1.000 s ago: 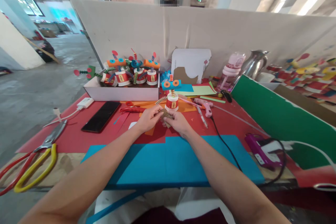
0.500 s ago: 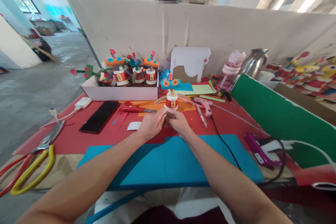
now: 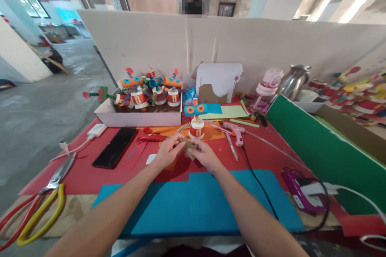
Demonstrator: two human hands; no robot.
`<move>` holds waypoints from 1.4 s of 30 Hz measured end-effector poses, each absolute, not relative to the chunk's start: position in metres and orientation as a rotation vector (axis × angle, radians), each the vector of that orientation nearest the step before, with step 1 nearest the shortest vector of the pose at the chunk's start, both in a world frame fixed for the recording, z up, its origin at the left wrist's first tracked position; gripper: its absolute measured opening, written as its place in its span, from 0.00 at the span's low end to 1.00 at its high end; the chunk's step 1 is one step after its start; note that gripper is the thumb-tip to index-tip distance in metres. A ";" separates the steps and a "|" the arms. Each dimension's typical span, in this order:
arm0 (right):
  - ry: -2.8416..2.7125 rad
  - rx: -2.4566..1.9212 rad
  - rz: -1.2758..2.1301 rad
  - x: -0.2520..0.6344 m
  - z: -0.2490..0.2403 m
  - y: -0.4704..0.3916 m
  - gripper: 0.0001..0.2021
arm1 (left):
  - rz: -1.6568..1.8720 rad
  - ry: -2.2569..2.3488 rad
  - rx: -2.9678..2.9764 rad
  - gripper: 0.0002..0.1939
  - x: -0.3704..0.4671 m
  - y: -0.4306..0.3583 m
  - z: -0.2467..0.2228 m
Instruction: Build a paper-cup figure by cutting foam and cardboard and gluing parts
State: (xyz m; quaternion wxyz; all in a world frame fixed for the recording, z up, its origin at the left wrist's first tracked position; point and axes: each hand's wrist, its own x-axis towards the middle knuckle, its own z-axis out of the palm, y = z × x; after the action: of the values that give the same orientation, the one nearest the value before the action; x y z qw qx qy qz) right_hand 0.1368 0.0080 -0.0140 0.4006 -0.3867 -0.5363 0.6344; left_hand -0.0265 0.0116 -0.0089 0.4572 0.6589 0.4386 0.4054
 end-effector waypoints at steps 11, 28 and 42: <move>-1.300 -1.073 1.665 0.139 -0.012 0.006 0.08 | 0.975 1.137 1.699 0.11 -0.026 0.009 -0.009; -1.357 -1.199 1.463 0.136 -0.022 0.008 0.06 | 0.911 1.124 1.894 0.09 -0.025 0.005 -0.009; -1.470 -1.133 1.316 0.131 -0.020 0.008 0.08 | 0.971 1.203 1.952 0.09 -0.026 0.005 -0.011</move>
State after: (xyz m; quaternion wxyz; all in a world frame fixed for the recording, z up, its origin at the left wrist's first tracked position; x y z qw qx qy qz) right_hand 0.1314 0.0080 -0.0200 0.4198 -0.4521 -0.5865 0.5248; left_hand -0.0263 0.0050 -0.0106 0.3200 0.7427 0.4577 0.3695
